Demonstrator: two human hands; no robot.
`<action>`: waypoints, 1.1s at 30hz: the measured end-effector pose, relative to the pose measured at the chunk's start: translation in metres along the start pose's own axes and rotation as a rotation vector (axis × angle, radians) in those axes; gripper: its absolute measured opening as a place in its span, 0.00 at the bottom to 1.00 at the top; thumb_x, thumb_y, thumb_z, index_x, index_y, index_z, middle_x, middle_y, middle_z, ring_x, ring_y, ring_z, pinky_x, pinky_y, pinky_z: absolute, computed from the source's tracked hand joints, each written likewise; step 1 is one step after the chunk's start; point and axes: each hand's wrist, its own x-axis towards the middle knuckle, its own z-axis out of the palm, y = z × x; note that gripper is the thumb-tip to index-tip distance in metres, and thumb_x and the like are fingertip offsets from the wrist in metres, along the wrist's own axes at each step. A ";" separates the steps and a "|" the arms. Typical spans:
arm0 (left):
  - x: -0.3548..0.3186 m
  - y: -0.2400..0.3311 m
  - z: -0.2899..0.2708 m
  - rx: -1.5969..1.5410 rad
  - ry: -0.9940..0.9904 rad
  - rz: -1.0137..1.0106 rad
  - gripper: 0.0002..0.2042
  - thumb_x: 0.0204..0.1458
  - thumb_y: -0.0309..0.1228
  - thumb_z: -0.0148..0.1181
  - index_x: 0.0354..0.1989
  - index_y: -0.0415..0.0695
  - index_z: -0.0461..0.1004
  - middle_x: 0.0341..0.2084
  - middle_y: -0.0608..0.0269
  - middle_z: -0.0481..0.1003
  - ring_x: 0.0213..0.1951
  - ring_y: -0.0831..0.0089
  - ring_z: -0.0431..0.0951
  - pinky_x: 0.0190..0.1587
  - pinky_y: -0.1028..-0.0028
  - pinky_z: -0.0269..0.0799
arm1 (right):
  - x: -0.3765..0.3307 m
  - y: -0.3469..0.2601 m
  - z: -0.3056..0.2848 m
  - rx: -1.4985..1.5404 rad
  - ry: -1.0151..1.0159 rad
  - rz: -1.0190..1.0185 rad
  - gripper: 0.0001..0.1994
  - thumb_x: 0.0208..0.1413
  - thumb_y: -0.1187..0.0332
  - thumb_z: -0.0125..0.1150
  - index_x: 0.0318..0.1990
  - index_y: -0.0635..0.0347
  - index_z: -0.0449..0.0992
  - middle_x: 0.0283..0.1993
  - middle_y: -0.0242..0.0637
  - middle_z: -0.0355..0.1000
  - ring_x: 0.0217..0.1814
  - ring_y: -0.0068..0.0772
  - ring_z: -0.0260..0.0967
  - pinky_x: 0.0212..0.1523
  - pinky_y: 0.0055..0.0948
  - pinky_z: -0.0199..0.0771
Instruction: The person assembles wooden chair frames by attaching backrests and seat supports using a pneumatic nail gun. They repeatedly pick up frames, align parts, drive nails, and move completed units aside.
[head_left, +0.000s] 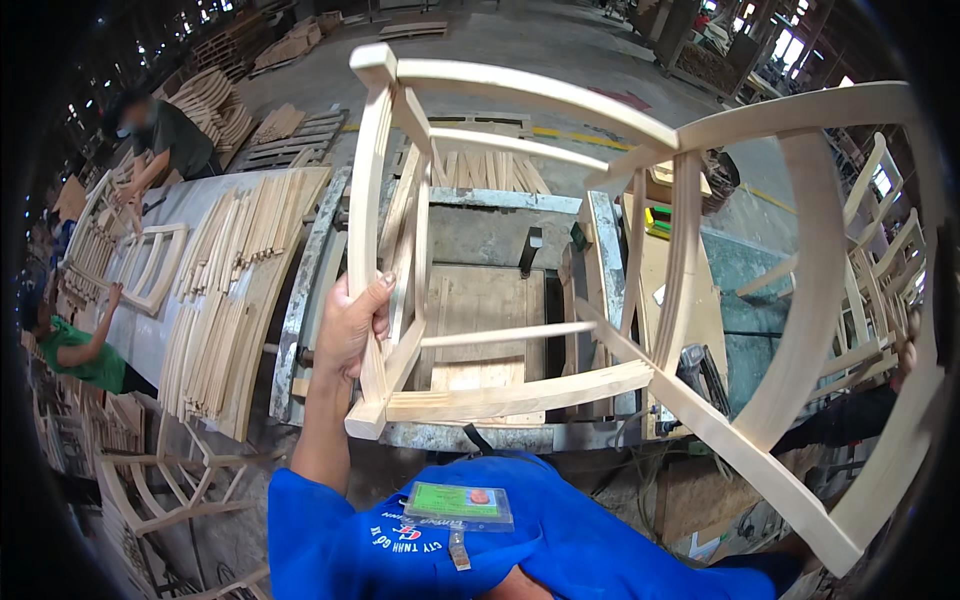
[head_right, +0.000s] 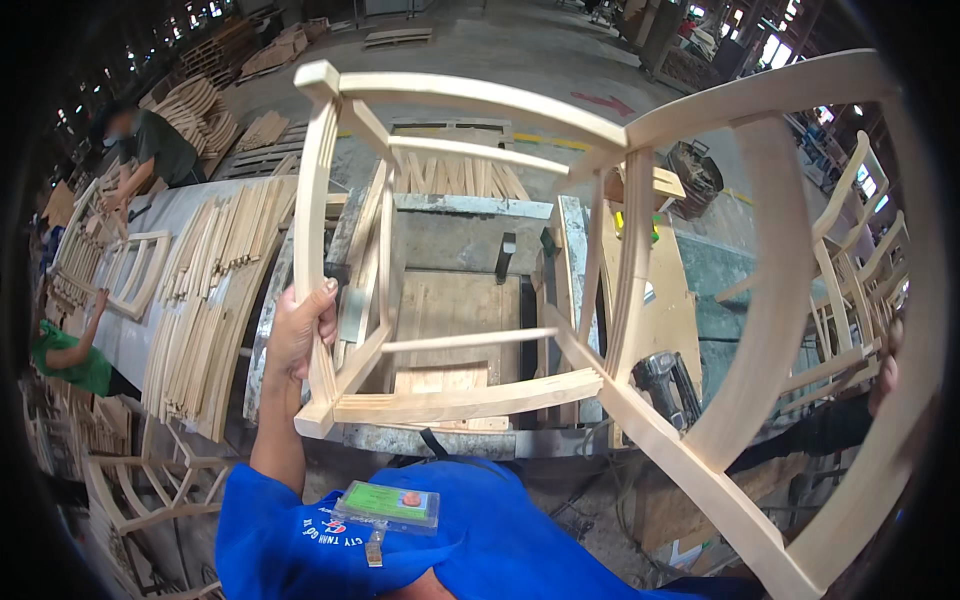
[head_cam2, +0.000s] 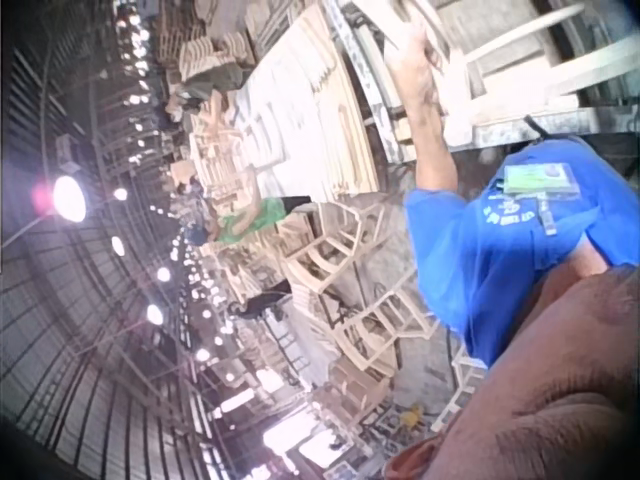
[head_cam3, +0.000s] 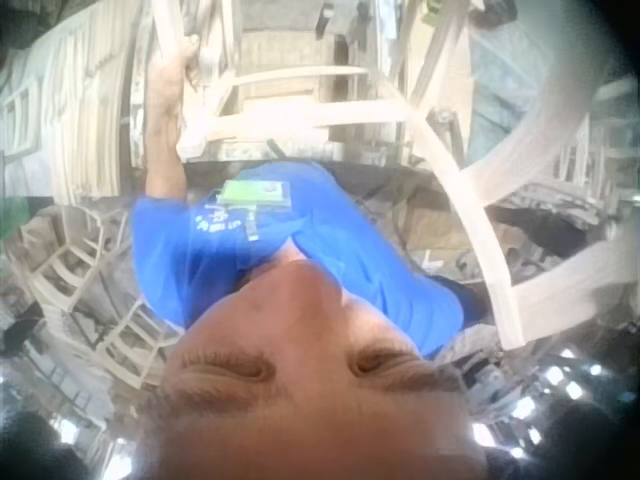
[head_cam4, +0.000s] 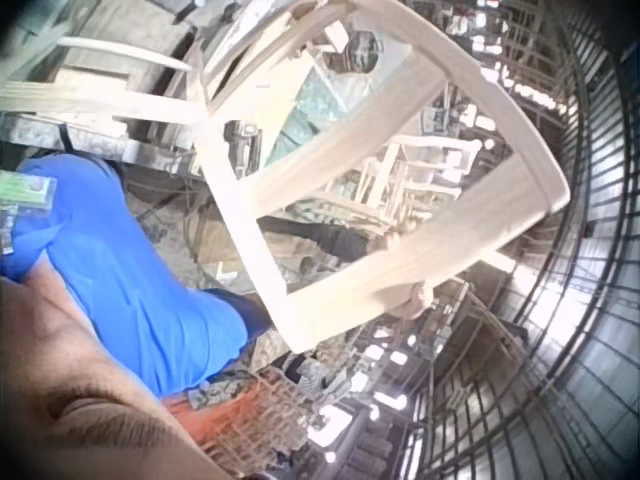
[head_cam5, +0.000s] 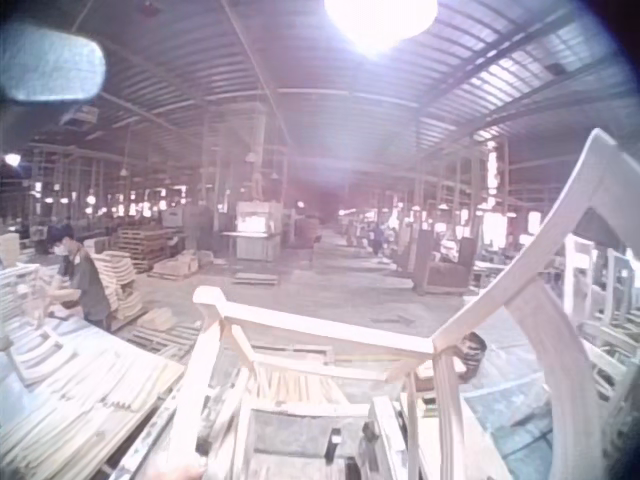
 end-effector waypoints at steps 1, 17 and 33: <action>0.010 -0.009 -0.003 0.002 0.003 -0.034 0.12 0.60 0.36 0.68 0.37 0.43 0.71 0.18 0.73 0.66 0.17 0.86 0.64 0.18 0.82 0.61 | 0.015 -0.001 0.001 -0.002 -0.002 -0.004 0.26 0.61 0.62 0.58 0.61 0.72 0.62 0.47 0.55 0.75 0.42 0.43 0.80 0.38 0.37 0.87; 0.178 -0.147 -0.043 0.709 0.134 -0.419 0.12 0.60 0.33 0.60 0.43 0.35 0.74 0.28 0.49 0.79 0.25 0.63 0.81 0.28 0.65 0.78 | 0.288 0.064 -0.009 -0.054 0.087 0.100 0.34 0.57 0.58 0.61 0.64 0.77 0.62 0.48 0.55 0.75 0.39 0.38 0.81 0.34 0.30 0.88; 0.223 -0.234 -0.030 1.579 0.013 -0.107 0.10 0.60 0.29 0.58 0.39 0.31 0.74 0.23 0.35 0.79 0.32 0.40 0.83 0.37 0.50 0.80 | 0.407 0.230 -0.037 -0.036 0.096 0.200 0.33 0.61 0.58 0.58 0.64 0.80 0.62 0.50 0.60 0.74 0.38 0.40 0.80 0.34 0.32 0.88</action>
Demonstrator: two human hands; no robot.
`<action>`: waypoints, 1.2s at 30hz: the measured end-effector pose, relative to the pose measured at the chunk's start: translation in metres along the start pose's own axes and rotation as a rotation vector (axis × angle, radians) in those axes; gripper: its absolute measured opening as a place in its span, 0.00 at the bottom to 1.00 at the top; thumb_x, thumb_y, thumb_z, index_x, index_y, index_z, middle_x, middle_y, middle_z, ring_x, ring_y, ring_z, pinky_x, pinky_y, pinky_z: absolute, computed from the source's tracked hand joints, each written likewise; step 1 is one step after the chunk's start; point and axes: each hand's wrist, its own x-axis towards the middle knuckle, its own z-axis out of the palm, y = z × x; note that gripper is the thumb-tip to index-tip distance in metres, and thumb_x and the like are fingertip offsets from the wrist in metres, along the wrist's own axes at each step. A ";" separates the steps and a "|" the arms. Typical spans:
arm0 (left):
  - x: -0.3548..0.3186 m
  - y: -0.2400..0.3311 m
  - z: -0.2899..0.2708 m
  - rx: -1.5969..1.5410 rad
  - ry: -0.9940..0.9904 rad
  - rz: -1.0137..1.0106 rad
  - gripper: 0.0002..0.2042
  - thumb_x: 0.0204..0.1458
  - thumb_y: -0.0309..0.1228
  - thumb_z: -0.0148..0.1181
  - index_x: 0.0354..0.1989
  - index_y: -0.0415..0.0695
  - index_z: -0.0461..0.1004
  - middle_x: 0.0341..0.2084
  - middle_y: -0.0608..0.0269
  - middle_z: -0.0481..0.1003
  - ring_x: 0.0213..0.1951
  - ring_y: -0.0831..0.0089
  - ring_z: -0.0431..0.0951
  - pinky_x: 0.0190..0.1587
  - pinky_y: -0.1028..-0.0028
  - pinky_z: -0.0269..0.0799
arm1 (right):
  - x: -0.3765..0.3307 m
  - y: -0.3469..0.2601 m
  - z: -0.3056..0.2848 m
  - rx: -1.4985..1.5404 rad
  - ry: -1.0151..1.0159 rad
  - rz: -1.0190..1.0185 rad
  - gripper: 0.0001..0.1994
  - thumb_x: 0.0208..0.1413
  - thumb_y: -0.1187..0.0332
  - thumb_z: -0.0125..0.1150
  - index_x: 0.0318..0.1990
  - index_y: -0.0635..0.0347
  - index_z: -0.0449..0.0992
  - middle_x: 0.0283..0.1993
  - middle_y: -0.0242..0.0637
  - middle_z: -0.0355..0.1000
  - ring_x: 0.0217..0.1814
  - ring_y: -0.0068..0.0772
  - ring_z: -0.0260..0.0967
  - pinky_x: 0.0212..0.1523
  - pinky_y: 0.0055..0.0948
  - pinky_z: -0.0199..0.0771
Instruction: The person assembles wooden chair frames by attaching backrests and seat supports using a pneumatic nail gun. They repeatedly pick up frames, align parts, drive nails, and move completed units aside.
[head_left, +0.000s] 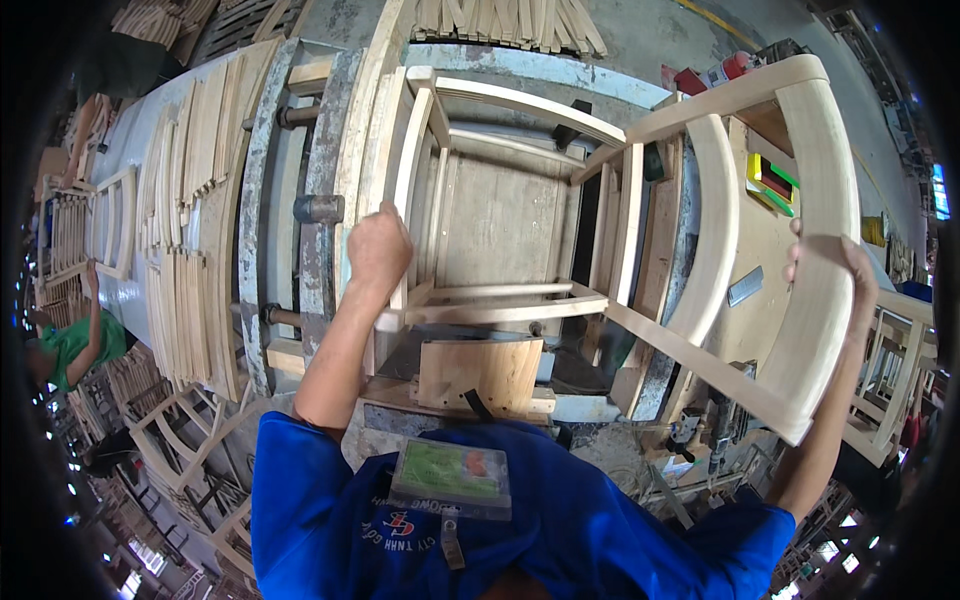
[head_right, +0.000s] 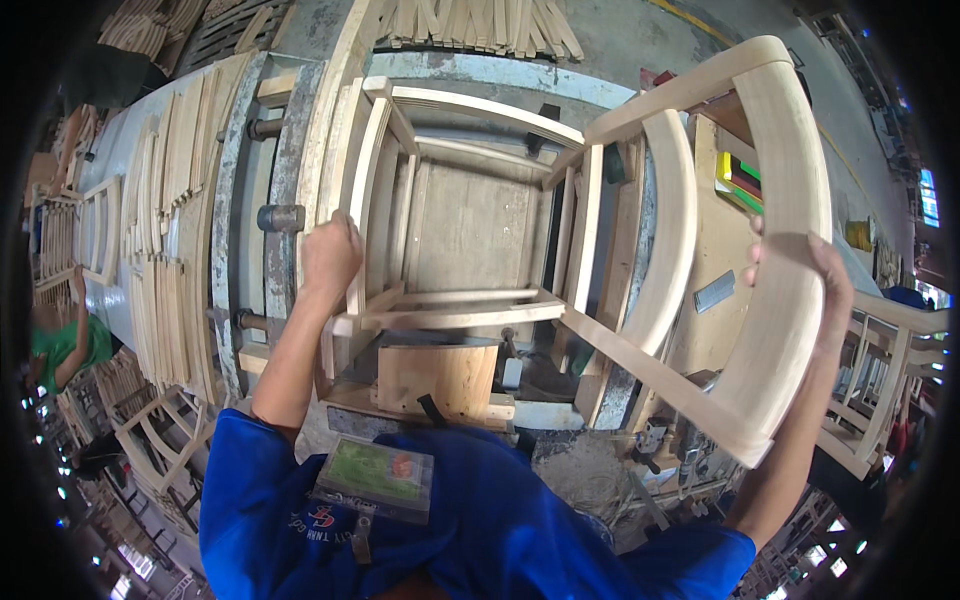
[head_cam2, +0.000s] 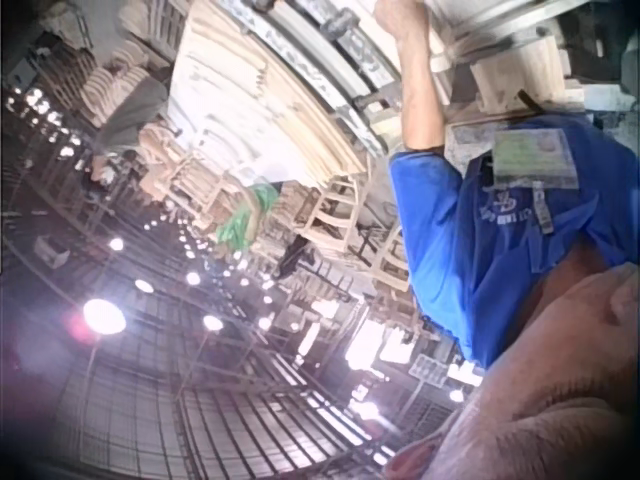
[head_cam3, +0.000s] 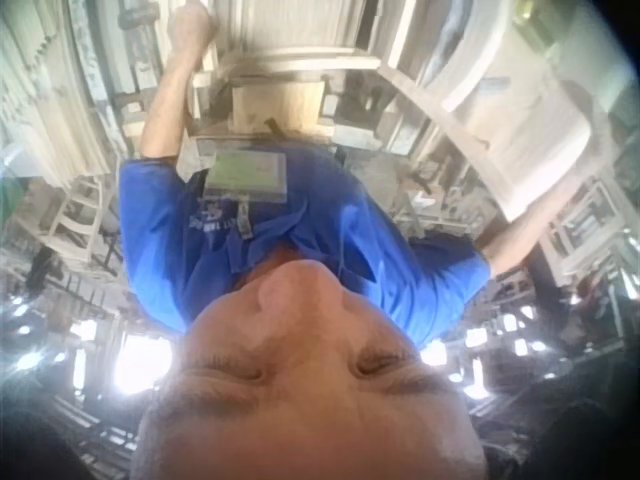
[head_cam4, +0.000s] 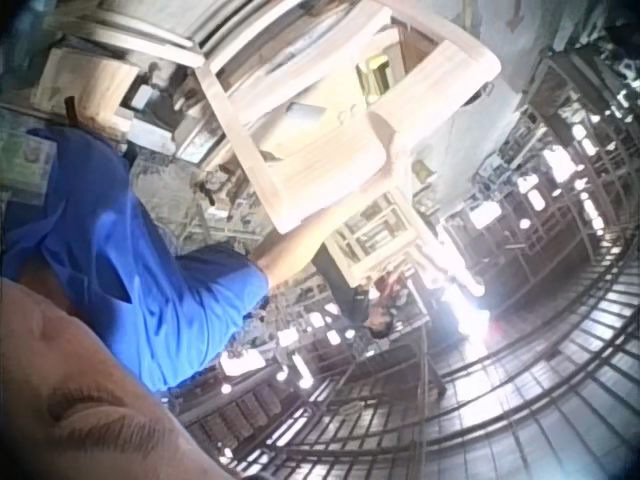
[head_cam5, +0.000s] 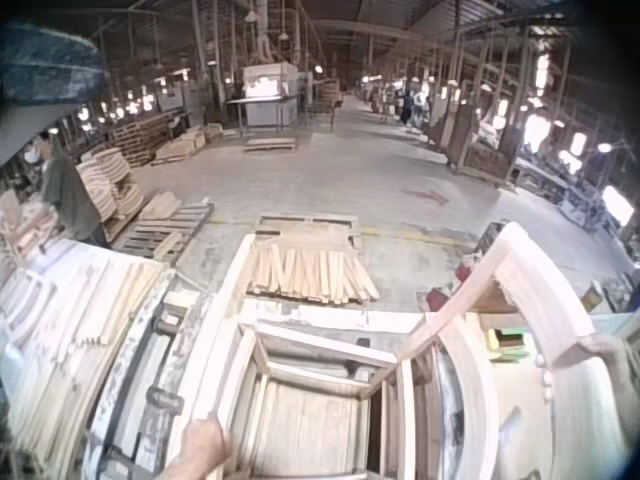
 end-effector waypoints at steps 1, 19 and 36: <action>-0.001 0.010 -0.011 0.005 0.035 0.008 0.09 0.60 0.27 0.57 0.38 0.32 0.74 0.22 0.35 0.78 0.31 0.42 0.84 0.36 0.51 0.80 | -0.006 0.005 0.003 0.009 0.011 0.013 0.33 0.62 0.58 0.57 0.64 0.80 0.62 0.50 0.60 0.74 0.38 0.40 0.80 0.34 0.33 0.88; -0.103 0.007 0.097 -0.240 -0.634 0.203 0.23 0.62 0.41 0.41 0.39 0.34 0.81 0.41 0.35 0.80 0.46 0.36 0.79 0.57 0.48 0.71 | -0.049 0.026 0.009 0.130 -0.053 -0.003 0.27 0.68 0.58 0.54 0.61 0.76 0.63 0.44 0.57 0.75 0.34 0.38 0.79 0.29 0.32 0.88; -0.082 -0.005 0.030 0.032 -0.687 0.412 0.22 0.70 0.42 0.38 0.43 0.40 0.78 0.39 0.38 0.80 0.44 0.40 0.80 0.53 0.46 0.74 | -0.049 0.033 0.012 0.175 -0.058 -0.057 0.29 0.66 0.58 0.57 0.61 0.80 0.65 0.45 0.58 0.76 0.37 0.37 0.81 0.31 0.30 0.88</action>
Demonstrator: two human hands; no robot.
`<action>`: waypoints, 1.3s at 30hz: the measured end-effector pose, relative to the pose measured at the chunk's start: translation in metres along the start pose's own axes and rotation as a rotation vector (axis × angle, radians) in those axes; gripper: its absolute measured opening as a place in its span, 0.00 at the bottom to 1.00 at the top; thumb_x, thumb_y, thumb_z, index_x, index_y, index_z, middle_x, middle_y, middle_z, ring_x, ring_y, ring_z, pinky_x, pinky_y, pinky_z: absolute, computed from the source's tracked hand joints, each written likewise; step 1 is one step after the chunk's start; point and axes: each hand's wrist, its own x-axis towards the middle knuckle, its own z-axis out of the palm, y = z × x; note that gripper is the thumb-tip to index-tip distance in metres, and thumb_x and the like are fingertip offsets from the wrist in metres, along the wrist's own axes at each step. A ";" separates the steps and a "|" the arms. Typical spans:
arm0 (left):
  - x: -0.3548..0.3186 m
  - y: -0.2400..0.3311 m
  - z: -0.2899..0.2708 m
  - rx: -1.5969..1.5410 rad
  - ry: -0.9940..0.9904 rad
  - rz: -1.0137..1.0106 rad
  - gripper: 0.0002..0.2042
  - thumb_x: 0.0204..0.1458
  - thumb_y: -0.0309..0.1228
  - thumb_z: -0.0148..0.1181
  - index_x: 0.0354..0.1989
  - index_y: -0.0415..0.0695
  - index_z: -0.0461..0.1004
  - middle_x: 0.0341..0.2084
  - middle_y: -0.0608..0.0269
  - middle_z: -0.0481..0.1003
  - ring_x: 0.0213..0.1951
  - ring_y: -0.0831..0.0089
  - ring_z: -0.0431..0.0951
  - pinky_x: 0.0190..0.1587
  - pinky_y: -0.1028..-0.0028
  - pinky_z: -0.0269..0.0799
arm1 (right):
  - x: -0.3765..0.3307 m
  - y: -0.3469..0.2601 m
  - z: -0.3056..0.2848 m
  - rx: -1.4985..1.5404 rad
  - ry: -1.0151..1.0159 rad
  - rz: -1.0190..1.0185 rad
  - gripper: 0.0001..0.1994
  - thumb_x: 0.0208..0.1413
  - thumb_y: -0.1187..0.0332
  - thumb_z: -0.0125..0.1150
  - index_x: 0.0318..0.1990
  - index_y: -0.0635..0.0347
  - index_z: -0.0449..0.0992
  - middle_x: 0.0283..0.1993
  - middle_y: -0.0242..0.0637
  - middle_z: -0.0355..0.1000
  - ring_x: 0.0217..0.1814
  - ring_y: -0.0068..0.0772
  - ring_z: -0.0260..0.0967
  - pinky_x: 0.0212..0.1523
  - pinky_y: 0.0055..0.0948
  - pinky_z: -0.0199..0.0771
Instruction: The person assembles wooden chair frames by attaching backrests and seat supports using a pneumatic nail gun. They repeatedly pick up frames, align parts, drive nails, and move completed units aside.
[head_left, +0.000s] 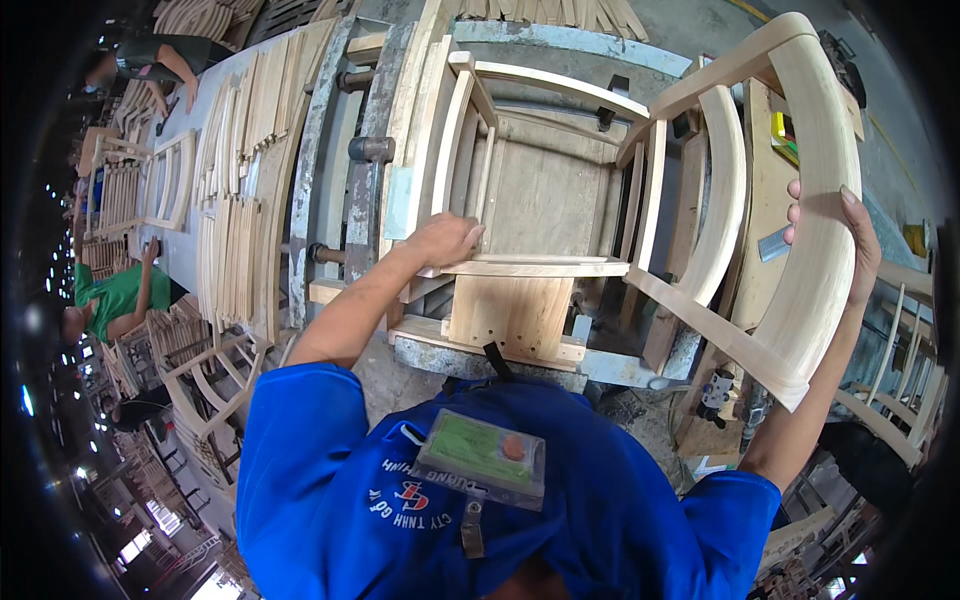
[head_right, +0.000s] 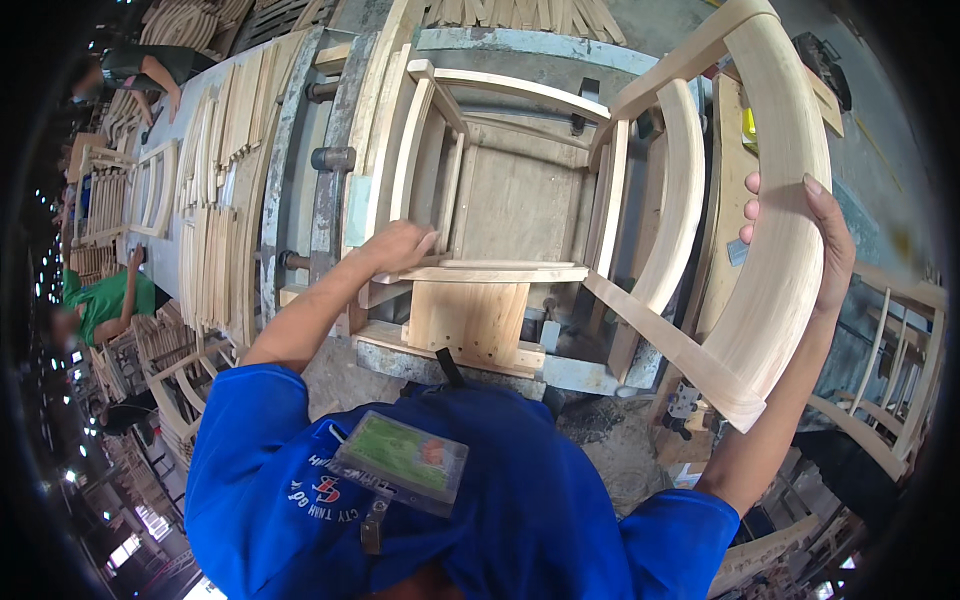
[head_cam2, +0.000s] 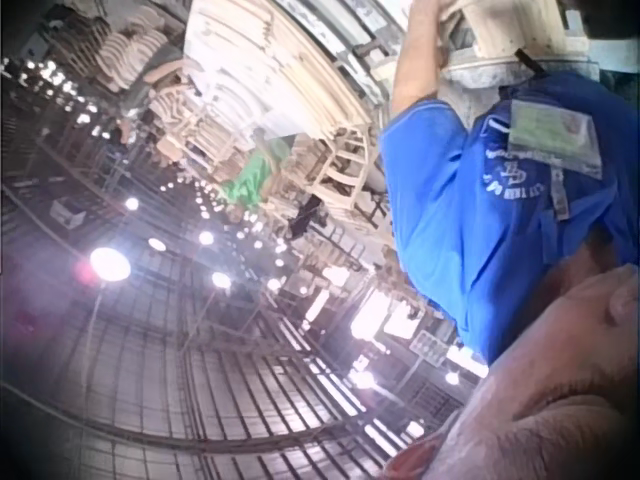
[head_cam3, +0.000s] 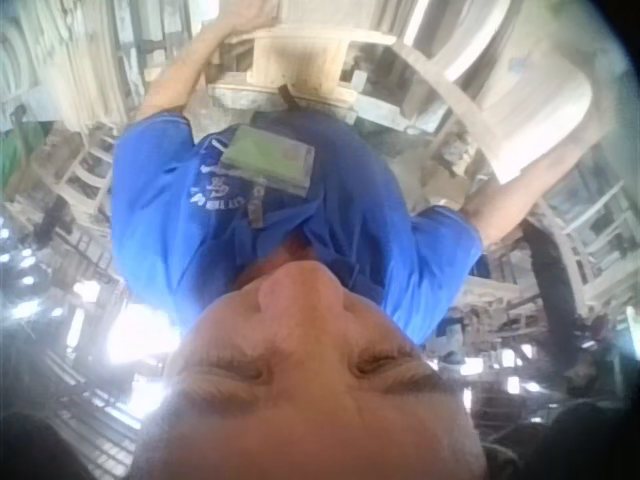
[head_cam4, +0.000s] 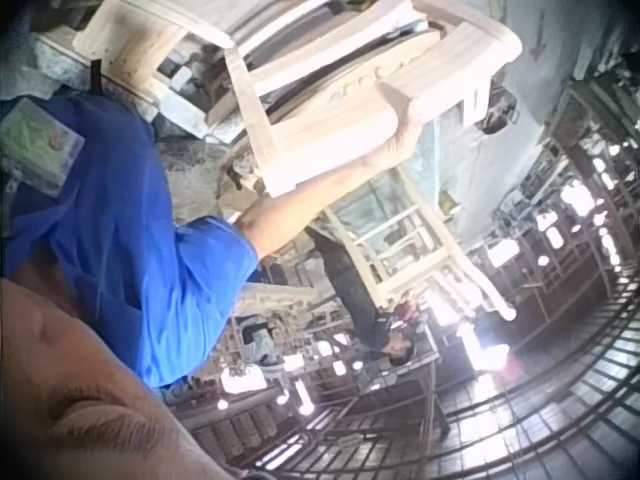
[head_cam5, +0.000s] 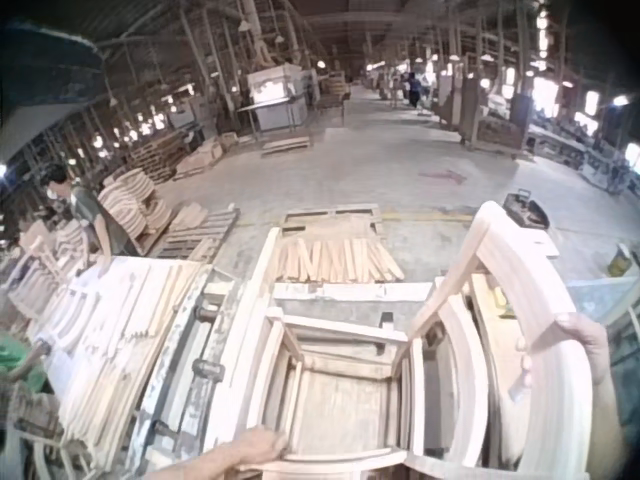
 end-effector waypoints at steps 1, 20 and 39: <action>-0.003 -0.003 -0.011 -0.021 0.029 0.019 0.22 0.70 0.43 0.37 0.44 0.40 0.78 0.40 0.38 0.80 0.44 0.40 0.80 0.53 0.46 0.74 | -0.001 -0.002 -0.004 -0.003 0.008 -0.018 0.30 0.66 0.58 0.57 0.61 0.81 0.65 0.46 0.59 0.76 0.37 0.38 0.81 0.31 0.30 0.88; -0.011 0.017 0.013 0.099 -0.104 0.253 0.27 0.69 0.50 0.40 0.61 0.39 0.71 0.48 0.32 0.78 0.53 0.42 0.78 0.58 0.50 0.72 | -0.273 0.259 -0.077 -1.383 1.199 0.181 0.16 0.66 0.54 0.60 0.43 0.59 0.79 0.33 0.49 0.79 0.36 0.56 0.78 0.38 0.49 0.74; -0.022 0.002 0.024 0.192 -0.022 0.429 0.37 0.66 0.58 0.43 0.69 0.35 0.65 0.55 0.29 0.74 0.63 0.37 0.70 0.73 0.53 0.57 | -0.277 0.253 -0.079 -1.320 1.235 0.335 0.20 0.62 0.51 0.60 0.43 0.60 0.84 0.36 0.52 0.82 0.42 0.57 0.80 0.44 0.49 0.75</action>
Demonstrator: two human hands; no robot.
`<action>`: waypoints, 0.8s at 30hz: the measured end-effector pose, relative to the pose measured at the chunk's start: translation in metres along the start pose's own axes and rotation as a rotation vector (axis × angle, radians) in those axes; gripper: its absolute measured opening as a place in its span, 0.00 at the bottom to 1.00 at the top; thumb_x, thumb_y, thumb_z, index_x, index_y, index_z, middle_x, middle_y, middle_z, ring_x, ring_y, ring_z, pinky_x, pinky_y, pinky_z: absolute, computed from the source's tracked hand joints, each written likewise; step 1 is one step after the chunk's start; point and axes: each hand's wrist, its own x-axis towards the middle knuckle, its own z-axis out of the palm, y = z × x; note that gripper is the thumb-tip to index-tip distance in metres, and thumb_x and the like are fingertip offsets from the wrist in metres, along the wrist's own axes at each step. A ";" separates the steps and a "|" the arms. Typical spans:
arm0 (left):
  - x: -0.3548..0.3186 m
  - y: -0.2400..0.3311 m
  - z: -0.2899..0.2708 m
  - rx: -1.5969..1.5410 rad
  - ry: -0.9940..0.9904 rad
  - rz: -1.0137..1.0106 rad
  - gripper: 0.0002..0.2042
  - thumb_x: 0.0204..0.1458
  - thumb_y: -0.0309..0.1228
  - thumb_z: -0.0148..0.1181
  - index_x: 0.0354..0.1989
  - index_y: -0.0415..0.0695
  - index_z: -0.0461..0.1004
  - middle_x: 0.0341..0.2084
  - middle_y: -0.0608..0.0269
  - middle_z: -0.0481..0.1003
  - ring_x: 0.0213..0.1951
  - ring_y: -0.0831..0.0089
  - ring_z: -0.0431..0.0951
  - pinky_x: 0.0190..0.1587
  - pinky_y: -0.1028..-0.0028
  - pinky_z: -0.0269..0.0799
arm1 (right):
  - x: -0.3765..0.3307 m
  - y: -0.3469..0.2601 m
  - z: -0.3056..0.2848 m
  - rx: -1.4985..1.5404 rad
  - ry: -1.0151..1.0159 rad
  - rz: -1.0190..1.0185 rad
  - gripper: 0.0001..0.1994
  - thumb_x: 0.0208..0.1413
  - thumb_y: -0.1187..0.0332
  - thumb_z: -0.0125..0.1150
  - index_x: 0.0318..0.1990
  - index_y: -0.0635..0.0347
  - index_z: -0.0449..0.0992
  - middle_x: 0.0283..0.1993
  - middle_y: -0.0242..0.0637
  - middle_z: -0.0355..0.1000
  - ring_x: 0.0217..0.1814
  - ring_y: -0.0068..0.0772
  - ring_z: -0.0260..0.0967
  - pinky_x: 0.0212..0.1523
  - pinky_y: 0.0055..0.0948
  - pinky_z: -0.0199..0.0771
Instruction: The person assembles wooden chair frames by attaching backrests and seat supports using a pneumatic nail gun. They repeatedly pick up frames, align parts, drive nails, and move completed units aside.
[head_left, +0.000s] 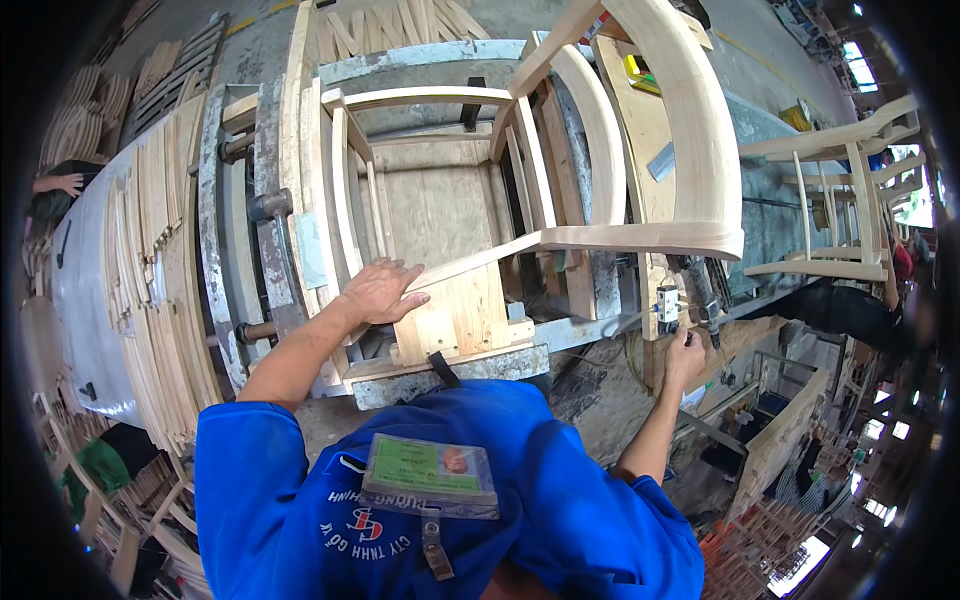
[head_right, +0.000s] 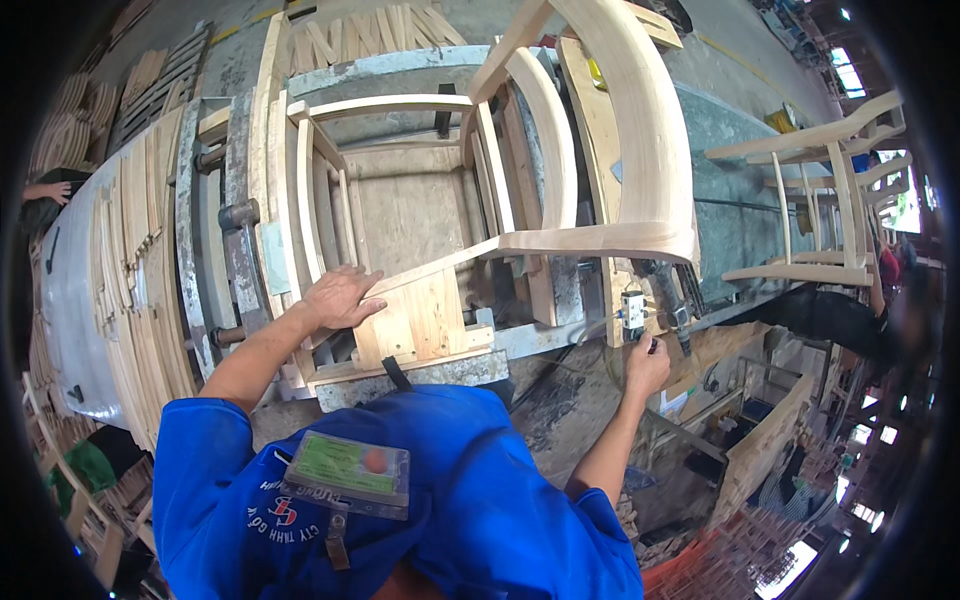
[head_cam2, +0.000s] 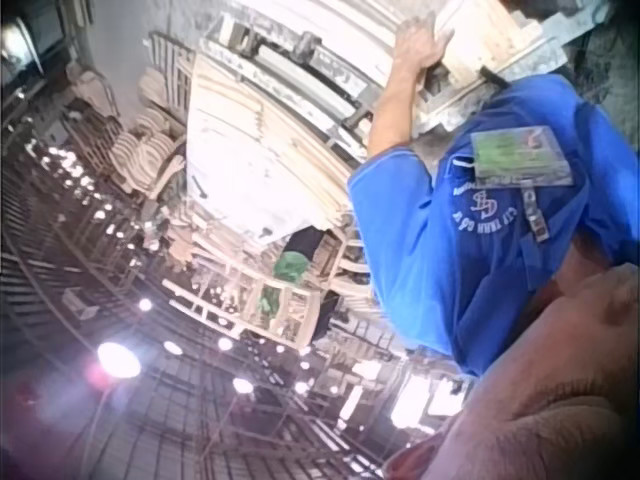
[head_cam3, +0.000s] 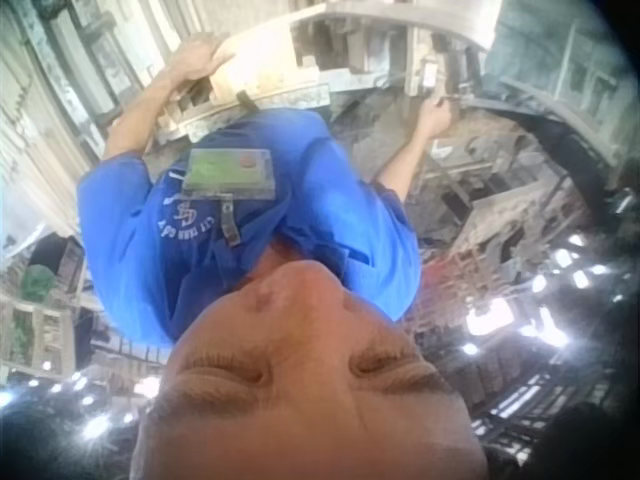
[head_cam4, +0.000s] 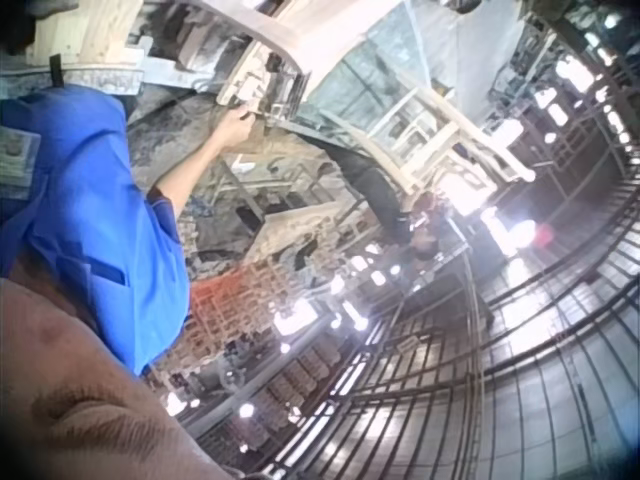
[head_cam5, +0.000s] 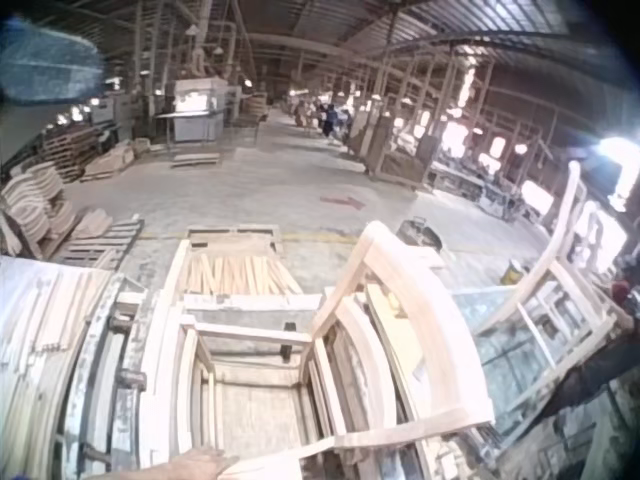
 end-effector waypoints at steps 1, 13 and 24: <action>0.000 0.001 -0.003 -0.004 -0.028 -0.019 0.37 0.66 0.57 0.43 0.68 0.35 0.65 0.55 0.31 0.74 0.63 0.38 0.70 0.72 0.53 0.57 | 0.000 -0.003 -0.001 -0.004 -0.005 -0.001 0.20 0.62 0.51 0.60 0.44 0.59 0.84 0.37 0.52 0.82 0.43 0.58 0.80 0.45 0.50 0.75; -0.056 -0.046 -0.019 0.231 1.149 -0.960 0.20 0.58 0.40 0.64 0.51 0.37 0.71 0.41 0.43 0.76 0.46 0.46 0.78 0.48 0.52 0.72 | -0.077 -0.069 -0.025 0.356 -0.205 -0.335 0.16 0.62 0.61 0.65 0.53 0.60 0.81 0.30 0.48 0.80 0.28 0.44 0.78 0.35 0.39 0.76; -0.111 -0.070 -0.028 -0.285 1.115 -0.923 0.21 0.65 0.45 0.52 0.41 0.34 0.73 0.37 0.31 0.79 0.44 0.34 0.79 0.48 0.46 0.74 | -0.161 -0.213 -0.013 0.828 -1.130 -0.775 0.16 0.70 0.66 0.57 0.59 0.64 0.76 0.35 0.32 0.76 0.34 0.20 0.74 0.35 0.22 0.77</action>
